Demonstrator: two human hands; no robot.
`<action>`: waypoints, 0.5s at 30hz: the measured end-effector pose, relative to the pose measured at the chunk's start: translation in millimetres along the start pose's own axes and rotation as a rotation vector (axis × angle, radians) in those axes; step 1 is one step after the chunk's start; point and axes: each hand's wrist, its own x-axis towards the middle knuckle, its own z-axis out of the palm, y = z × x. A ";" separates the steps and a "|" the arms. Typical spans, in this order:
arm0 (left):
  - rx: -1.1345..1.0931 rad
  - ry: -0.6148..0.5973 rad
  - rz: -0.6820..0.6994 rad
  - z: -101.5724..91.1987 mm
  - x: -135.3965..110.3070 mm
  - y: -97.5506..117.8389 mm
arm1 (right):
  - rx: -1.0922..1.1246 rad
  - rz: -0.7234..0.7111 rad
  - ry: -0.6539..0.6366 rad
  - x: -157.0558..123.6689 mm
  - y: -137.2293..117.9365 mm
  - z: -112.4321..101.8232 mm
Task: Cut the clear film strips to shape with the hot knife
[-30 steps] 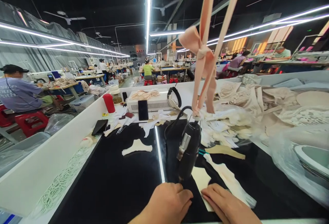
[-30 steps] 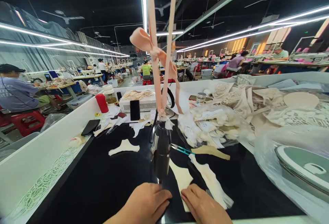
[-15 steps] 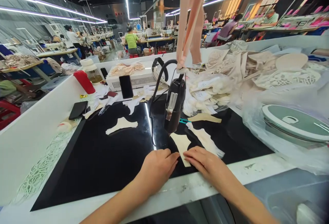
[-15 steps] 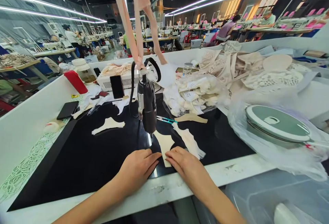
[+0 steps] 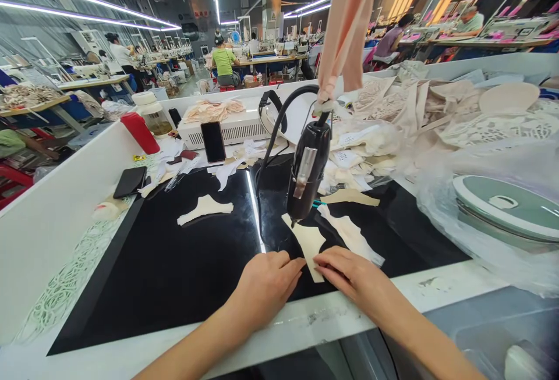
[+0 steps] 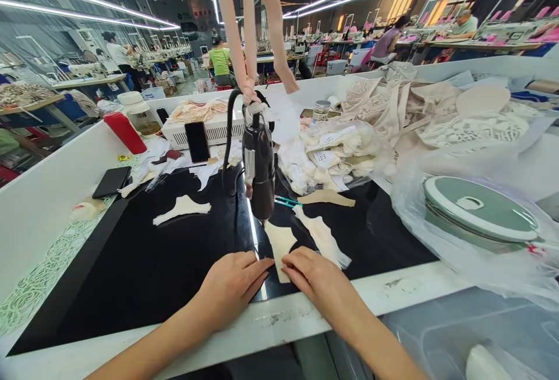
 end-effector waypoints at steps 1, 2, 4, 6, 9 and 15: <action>0.002 0.007 0.003 0.2 -0.2 0.0 | -0.032 -0.018 -0.001 -0.1 -0.2 0.3; 0.005 0.016 0.006 0.3 -0.4 0.1 | -0.074 -0.040 0.003 -0.2 -0.7 1.2; 0.016 0.035 0.011 0.2 -0.4 0.1 | -0.153 -0.074 0.022 -0.1 -1.8 3.5; 0.022 0.049 0.014 -0.1 -0.1 0.2 | -0.160 -0.076 0.037 0.5 -3.2 4.6; 0.024 0.050 0.020 0.3 0.1 -0.1 | -0.017 -0.017 0.030 1.8 -5.3 1.8; 0.048 0.028 0.030 0.2 -0.3 -0.2 | 0.205 0.146 -0.003 3.7 -7.2 -5.8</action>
